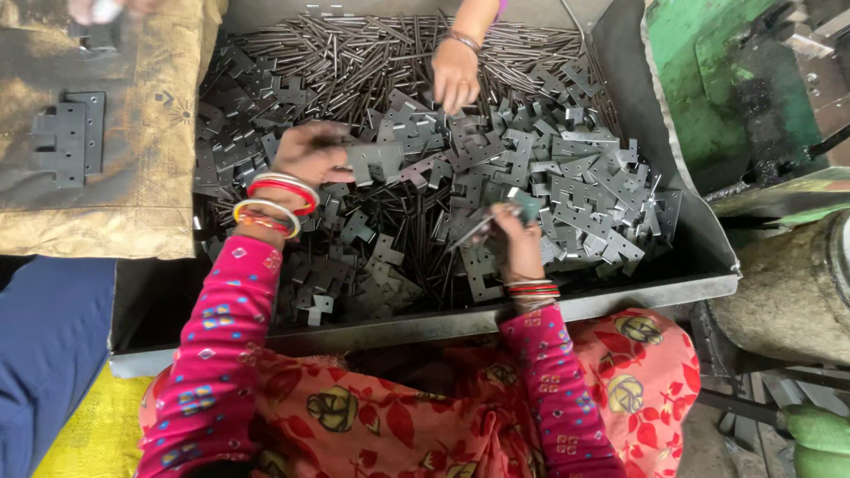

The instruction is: The person sits on the floor and sorts small metal brackets and rods from a large metal bin, separating them by hand into piles. Another person works alongside, also sorting the parts.

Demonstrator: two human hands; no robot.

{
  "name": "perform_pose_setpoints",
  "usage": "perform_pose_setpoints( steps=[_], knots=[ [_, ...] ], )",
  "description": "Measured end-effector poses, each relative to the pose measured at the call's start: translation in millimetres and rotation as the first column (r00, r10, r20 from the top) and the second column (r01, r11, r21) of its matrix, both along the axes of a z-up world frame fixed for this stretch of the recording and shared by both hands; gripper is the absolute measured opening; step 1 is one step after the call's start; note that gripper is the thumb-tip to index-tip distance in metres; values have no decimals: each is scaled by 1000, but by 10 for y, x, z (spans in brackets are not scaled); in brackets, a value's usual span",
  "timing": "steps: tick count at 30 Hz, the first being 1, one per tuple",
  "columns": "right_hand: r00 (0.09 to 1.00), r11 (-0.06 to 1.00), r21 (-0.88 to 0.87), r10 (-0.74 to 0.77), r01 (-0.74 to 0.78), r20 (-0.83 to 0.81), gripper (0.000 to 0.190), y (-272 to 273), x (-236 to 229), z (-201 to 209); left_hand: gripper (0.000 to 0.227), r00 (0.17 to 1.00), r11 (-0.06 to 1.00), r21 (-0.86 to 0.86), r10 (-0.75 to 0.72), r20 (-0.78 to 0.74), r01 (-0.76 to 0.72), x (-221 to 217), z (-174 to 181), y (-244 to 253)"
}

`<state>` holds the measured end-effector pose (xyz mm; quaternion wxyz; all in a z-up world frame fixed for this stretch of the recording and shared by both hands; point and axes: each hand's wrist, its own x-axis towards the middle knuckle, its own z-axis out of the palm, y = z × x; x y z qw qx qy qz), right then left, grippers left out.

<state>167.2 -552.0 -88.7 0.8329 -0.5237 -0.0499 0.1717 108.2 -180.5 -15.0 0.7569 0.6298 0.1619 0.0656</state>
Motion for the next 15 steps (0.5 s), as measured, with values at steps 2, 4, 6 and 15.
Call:
perform_pose_setpoints(
  steps=[2,4,6,15],
  knots=[
    [977,993,106,-35,58,-209,21,-164,50,60,53,1000,982,-189,-17,7,18,-40,41,-93],
    [936,990,131,-2,51,-352,24,-204,50,85,56,998,955,-289,-56,31,63,-44,36,-220],
    [942,976,199,148,-90,-300,27,-139,28,102,59,990,940,-310,-125,73,141,-24,-26,-472],
    [903,960,152,272,-233,-334,51,565,-423,283,44,980,671,730,-199,4,133,-353,-233,-1682]
  ],
)
